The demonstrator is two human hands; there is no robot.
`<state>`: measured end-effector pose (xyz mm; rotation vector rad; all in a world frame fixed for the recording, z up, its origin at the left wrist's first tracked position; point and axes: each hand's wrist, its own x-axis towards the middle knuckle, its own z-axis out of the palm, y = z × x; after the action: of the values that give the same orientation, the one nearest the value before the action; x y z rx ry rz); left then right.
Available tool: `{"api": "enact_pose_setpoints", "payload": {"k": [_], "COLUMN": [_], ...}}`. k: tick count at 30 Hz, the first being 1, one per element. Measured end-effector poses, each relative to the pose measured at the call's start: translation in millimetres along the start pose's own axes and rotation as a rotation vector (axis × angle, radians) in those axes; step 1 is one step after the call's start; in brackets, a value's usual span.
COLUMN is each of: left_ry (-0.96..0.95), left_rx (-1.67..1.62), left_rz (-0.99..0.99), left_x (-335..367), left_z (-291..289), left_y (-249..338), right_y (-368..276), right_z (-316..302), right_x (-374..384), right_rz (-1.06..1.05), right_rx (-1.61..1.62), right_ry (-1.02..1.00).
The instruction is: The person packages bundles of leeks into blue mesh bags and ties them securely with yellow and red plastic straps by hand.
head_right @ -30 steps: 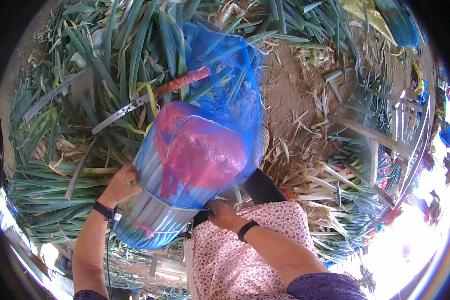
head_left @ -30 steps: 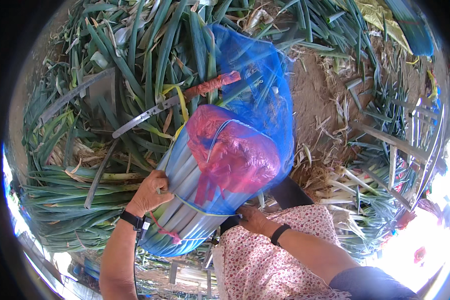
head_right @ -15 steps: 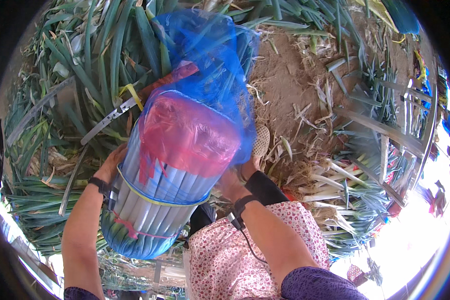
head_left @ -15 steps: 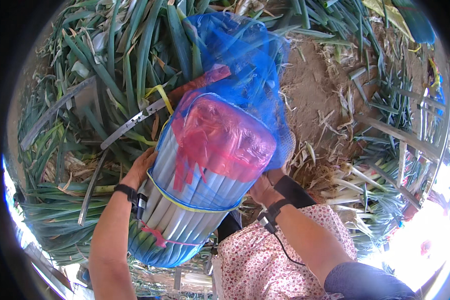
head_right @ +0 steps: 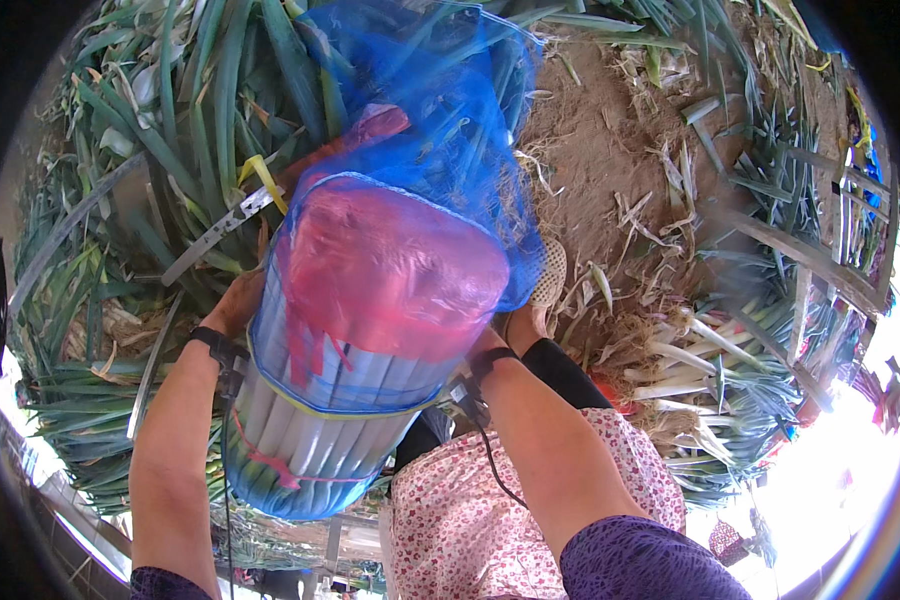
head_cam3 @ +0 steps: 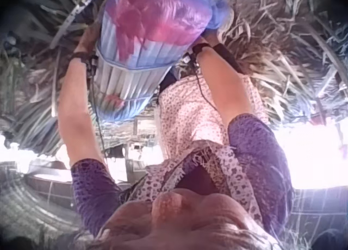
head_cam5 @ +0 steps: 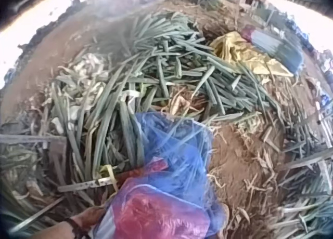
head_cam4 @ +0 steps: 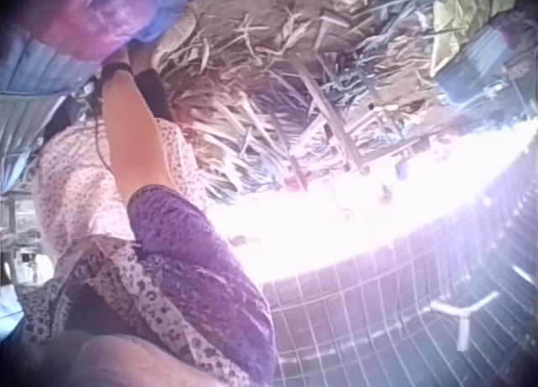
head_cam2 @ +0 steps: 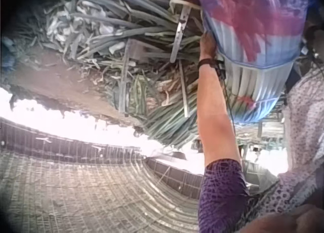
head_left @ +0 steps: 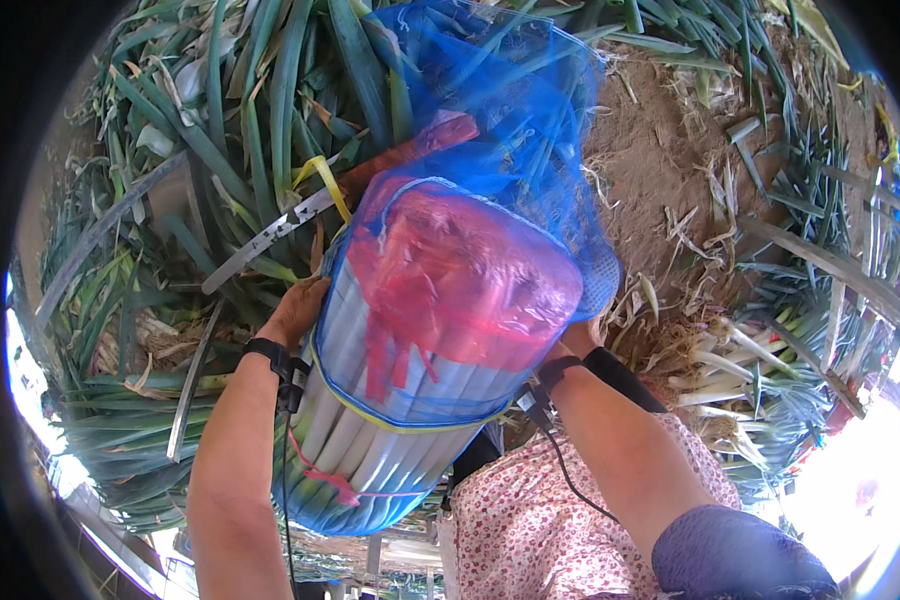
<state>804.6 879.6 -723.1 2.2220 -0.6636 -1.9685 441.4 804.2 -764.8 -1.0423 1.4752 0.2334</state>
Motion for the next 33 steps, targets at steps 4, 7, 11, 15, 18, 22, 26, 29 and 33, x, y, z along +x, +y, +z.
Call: {"api": "enact_pose_setpoints", "payload": {"k": [4, 7, 11, 15, 18, 22, 26, 29, 33], "left_ry": [0.071, 0.163, 0.049, 0.029, 0.295, 0.155, 0.137, 0.111, 0.192], "left_rx": [0.124, 0.217, 0.141, -0.221, -0.254, -0.048, 0.118, 0.15, 0.231], "left_rz": [0.12, 0.161, 0.105, -0.113, 0.033, -0.008, 0.034, -0.009, 0.019], "left_x": [-41.4, -74.3, -82.2, -54.5, -60.6, -65.3, -86.3, -120.3, -128.6], "left_z": [15.2, 13.7, 3.4, 38.8, 49.4, 25.6, 24.8, 26.5, 10.9], "left_y": [5.0, -5.1, -23.2, 11.0, 16.4, -36.0, -51.4, -52.4, -31.4], "right_y": [21.7, 24.3, 25.1, 61.2, 61.1, 62.0, 49.5, 22.8, -37.4], "right_z": [-0.1, 9.7, 26.9, 33.8, 36.0, 37.5, 14.2, 0.2, -11.5], "right_x": [-15.0, -34.0, -58.5, -86.7, -120.2, -142.5, -140.5, -136.9, -154.3], "right_rz": [0.003, -0.001, -0.074, -0.237, -0.31, -0.348, -0.456, -0.393, -0.199], "right_rx": [-0.08, -0.1, -0.176, -0.319, -0.281, -0.156, -0.401, -0.772, -0.09], "right_ry": [-0.002, -0.035, -0.134, -0.337, -0.467, -0.516, -0.328, -0.325, -0.064]}}
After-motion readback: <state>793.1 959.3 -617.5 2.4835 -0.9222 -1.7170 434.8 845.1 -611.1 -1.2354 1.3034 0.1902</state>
